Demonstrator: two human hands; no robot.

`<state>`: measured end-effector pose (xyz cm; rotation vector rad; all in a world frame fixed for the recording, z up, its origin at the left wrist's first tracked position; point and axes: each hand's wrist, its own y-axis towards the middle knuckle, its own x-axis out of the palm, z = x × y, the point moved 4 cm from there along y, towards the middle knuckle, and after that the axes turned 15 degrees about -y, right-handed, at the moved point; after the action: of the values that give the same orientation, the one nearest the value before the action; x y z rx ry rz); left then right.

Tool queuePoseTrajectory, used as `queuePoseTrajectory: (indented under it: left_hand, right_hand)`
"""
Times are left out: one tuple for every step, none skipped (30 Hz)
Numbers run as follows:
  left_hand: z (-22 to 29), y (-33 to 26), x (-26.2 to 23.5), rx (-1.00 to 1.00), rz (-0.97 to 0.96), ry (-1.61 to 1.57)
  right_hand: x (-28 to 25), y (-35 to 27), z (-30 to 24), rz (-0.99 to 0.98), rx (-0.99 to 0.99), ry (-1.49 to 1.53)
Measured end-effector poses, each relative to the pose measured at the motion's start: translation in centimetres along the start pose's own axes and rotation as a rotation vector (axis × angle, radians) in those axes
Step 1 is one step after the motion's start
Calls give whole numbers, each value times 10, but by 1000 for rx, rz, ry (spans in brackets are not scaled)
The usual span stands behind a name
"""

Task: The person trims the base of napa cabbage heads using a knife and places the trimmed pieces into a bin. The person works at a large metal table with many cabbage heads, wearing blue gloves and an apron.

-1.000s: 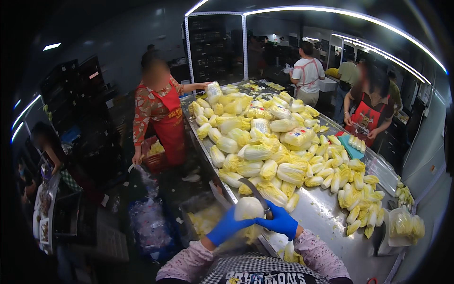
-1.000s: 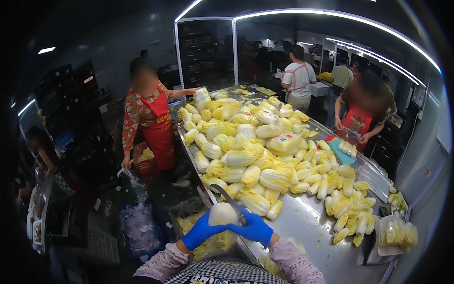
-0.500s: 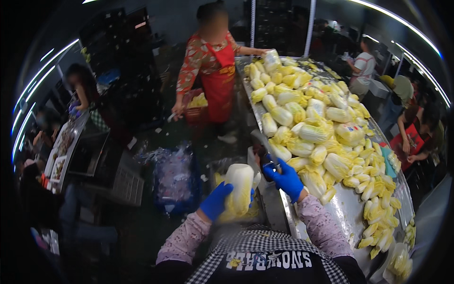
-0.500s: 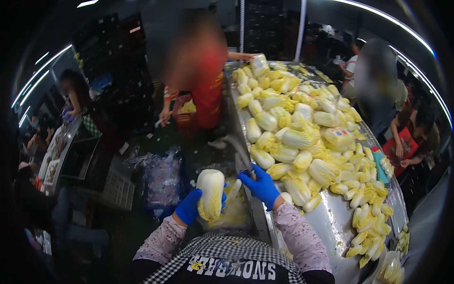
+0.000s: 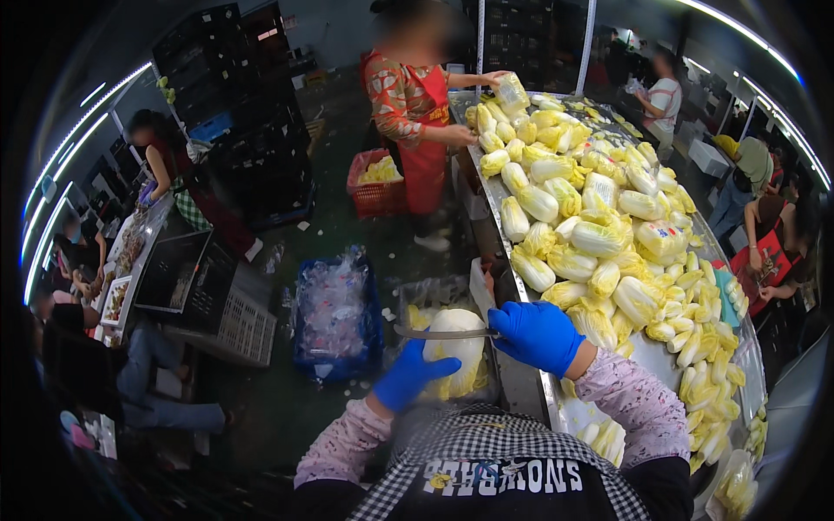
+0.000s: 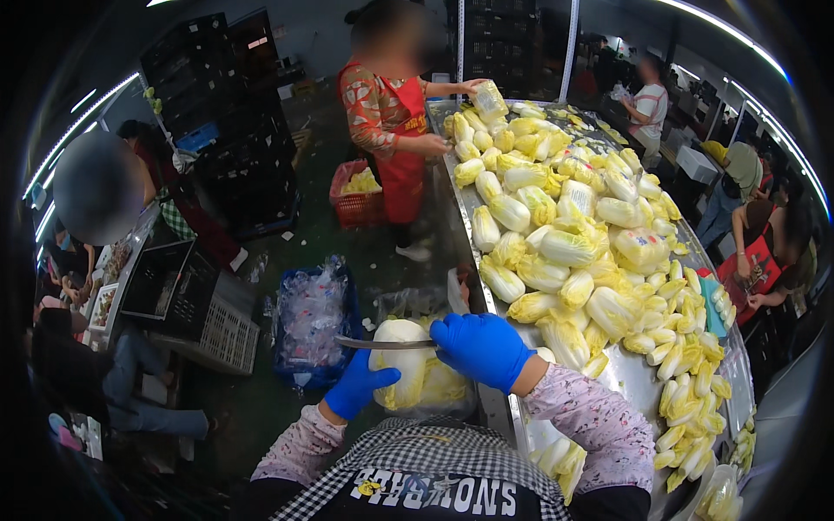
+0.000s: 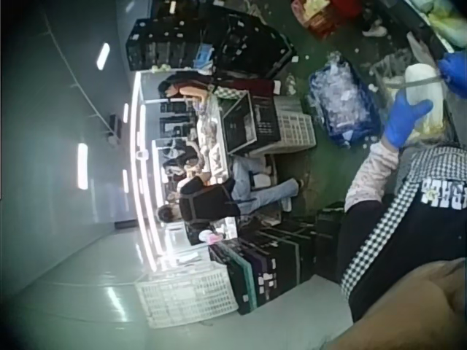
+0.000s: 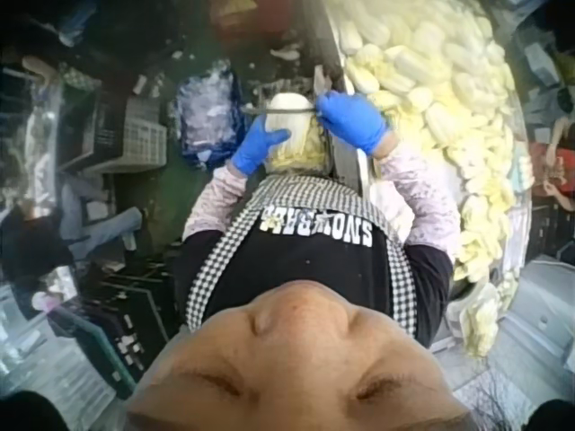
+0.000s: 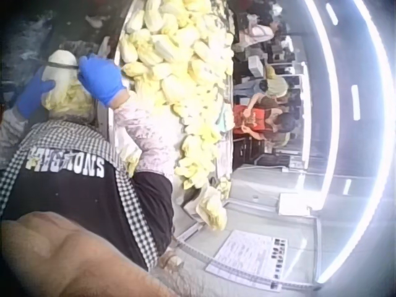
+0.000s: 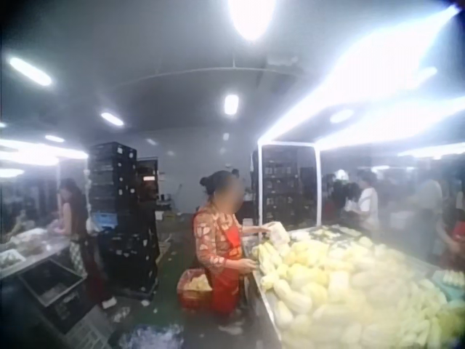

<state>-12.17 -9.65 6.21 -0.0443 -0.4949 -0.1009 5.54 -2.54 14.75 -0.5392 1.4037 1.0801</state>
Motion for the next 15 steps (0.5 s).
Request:
queuePoseTrajectory:
  left_hand:
    - [-2,-3,-1,-18,10,-30]
    - [-3,-6,-1,-36,21,-59]
    - [-5,-10,-2,-56,33,-90]
    - [-7,-13,-4,-62,34,-83]
    - [-9,-15,-6,-69,34,-76]
    - [-12,-19,-9,-79,37,-69]
    - [-15,-22,-12,-102,59,-79]
    - [-19,-25,-16,-126,81,-88]
    - [-21,-30,-18,-151,103,-95]
    - [-16,-35,-16,-101,57,-55]
    - [-5,-42,-12,-54,10,-11]
    - [7,-49,-8,-10,-40,37]
    - [20,-50,-2,17,-68,98]
    - [21,-45,-7,-20,-48,99]
    - [20,-40,-14,-51,-29,99]
  right_hand:
    - [4,0,-4,-4,9,-25]
    - [8,-1,-5,4,19,-22]
    - [15,-2,-8,10,29,-17]
    - [22,-3,-10,17,38,-11]
    - [29,-5,-13,25,46,12]
    - [38,-7,-17,32,54,38]
    - [47,-8,-21,38,62,64]
    - [57,-9,-23,20,88,72]
    - [67,-12,-26,4,114,81]
    - [81,-14,-25,-13,142,87]
    - [113,-22,-12,-101,228,114]
    - [137,-35,-9,-161,242,167]
    - [153,-49,-20,-194,257,203]
    - [162,-59,-29,-233,267,236]
    - [158,-57,-27,-190,344,283]
